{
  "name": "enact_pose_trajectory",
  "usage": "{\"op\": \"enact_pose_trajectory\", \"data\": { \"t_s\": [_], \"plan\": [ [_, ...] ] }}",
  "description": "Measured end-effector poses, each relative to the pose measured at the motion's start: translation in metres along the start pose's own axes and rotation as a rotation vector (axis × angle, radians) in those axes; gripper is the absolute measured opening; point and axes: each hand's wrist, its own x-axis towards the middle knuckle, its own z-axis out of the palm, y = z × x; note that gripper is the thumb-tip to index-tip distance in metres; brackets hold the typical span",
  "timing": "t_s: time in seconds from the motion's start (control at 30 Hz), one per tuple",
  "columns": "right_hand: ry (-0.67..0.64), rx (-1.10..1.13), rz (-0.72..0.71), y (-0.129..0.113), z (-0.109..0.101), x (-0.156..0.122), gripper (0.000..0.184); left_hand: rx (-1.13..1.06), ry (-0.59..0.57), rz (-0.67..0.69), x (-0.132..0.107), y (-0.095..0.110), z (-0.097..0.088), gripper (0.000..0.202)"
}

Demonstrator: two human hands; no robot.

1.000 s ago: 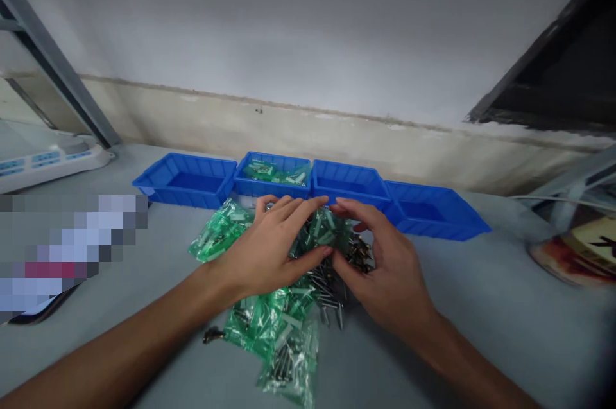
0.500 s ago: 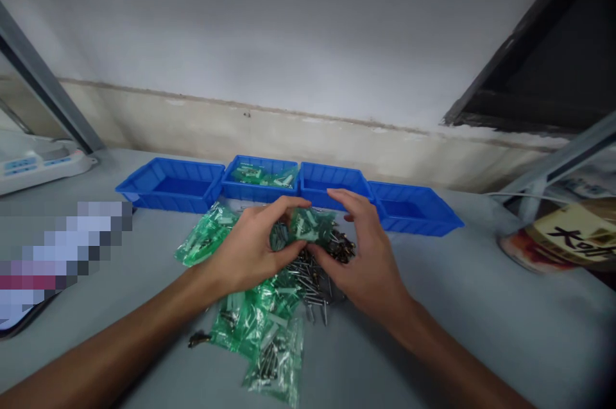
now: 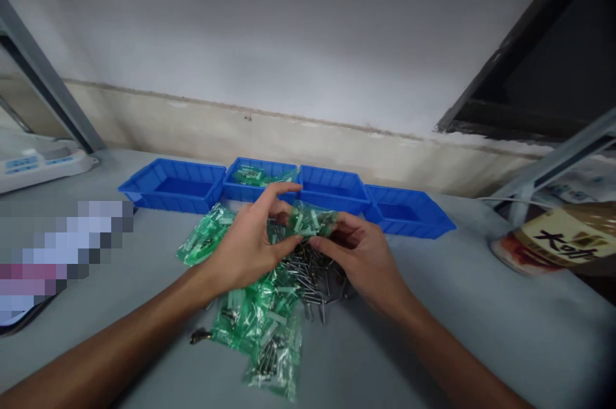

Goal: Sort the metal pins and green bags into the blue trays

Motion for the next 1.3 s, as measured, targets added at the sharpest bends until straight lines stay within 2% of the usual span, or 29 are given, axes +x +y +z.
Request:
{"op": "enact_pose_trajectory", "data": {
  "t_s": [0.07, 0.13, 0.23, 0.37, 0.53, 0.67, 0.73, 0.83, 0.93, 1.0, 1.07, 1.17, 1.3],
  "plan": [
    [0.021, -0.009, -0.001, 0.000, 0.000, 0.000, 0.016, -0.039, -0.009, -0.001, 0.001, -0.001, 0.001, 0.050],
    [0.050, -0.026, -0.039, 0.000, 0.000, -0.001, 0.013, -0.051, -0.039, 0.018, 0.001, -0.001, 0.001, 0.030],
    [0.117, -0.072, -0.180, 0.001, 0.000, 0.000, 0.014, -0.091, -0.091, 0.096, 0.003, -0.001, 0.002, 0.010],
    [0.196, -0.150, -0.334, 0.001, -0.001, 0.001, 0.017, -0.202, -0.144, 0.117, 0.003, 0.001, -0.001, 0.020],
    [0.258, -0.240, -0.441, 0.002, 0.002, -0.002, 0.023, -0.277, -0.178, -0.006, 0.004, 0.002, -0.002, 0.031],
    [0.263, -0.316, -0.451, 0.002, 0.003, -0.004, 0.025, -0.372, -0.199, -0.109, 0.005, 0.000, 0.000, 0.030],
    [0.230, -0.356, -0.425, 0.001, 0.002, -0.004, 0.027, -0.382, -0.126, -0.126, 0.008, -0.003, -0.001, 0.028],
    [0.171, -0.422, -0.398, 0.000, 0.002, -0.003, 0.023, -0.309, 0.076, -0.133, 0.014, -0.010, -0.007, 0.026],
    [0.110, -0.499, -0.442, -0.003, 0.006, -0.006, 0.021, -0.188, 0.303, -0.125, 0.021, -0.018, -0.018, 0.025],
    [0.024, -0.542, -0.486, -0.006, 0.011, -0.010, 0.018, -0.051, 0.400, -0.084, 0.023, -0.025, -0.025, 0.025],
    [-0.109, -0.570, -0.511, -0.008, 0.016, -0.014, 0.013, 0.090, 0.448, -0.036, 0.025, -0.032, -0.030, 0.025],
    [-0.279, -0.618, -0.510, -0.009, 0.020, -0.019, 0.008, 0.263, 0.458, -0.018, 0.026, -0.045, -0.035, 0.027],
    [-0.326, -0.716, -0.445, -0.009, 0.019, -0.021, 0.023, 0.570, 0.407, -0.050, 0.026, -0.054, -0.038, 0.032]
  ]
}}
